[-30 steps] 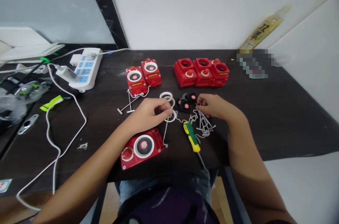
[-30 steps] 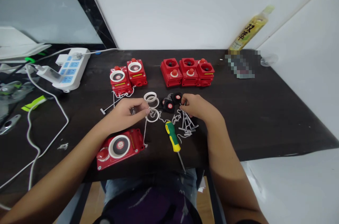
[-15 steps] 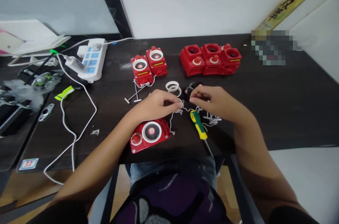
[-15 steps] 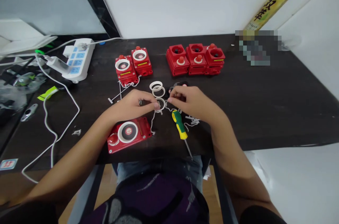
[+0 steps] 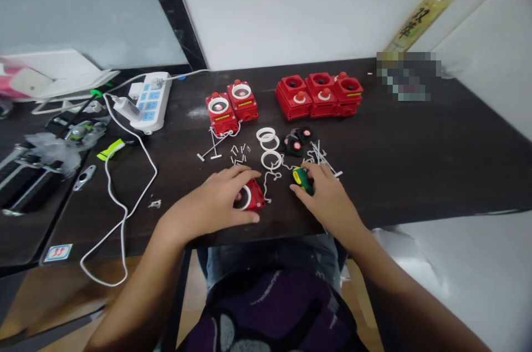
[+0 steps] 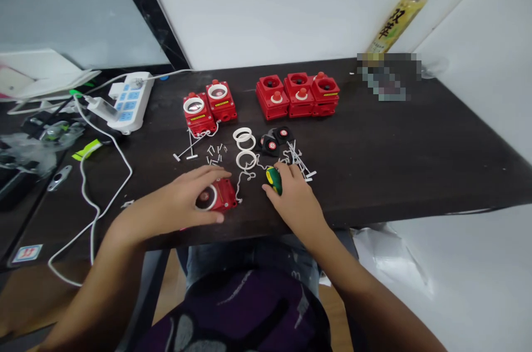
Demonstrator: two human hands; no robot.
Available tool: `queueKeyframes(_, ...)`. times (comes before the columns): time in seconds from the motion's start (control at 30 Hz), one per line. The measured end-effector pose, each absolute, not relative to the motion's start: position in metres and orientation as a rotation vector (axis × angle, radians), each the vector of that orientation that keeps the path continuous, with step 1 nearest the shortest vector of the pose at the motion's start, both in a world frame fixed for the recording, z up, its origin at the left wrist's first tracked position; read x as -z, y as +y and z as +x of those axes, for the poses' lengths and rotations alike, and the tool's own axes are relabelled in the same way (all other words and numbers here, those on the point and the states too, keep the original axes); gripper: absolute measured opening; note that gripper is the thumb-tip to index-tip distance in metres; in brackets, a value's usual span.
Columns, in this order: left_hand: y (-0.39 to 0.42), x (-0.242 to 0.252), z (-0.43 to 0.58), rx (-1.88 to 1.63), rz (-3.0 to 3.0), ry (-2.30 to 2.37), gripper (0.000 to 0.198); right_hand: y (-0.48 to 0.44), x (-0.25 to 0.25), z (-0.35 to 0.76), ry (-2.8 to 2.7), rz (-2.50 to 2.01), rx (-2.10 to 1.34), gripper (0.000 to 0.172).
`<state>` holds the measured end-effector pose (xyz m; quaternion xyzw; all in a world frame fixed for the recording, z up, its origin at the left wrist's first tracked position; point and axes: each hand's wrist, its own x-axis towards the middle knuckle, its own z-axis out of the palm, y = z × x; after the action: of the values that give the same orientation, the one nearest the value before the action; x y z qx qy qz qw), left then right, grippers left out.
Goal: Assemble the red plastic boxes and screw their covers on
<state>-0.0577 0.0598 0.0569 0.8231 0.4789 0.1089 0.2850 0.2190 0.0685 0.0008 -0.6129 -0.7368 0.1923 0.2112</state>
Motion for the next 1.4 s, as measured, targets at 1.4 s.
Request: queueKeyframes(1.4,-0.003,-0.013,-0.048,-0.958,2.246,1.414,0.048,0.035,0.033,0.209,-1.021,-1.137,-0.921,0.034)
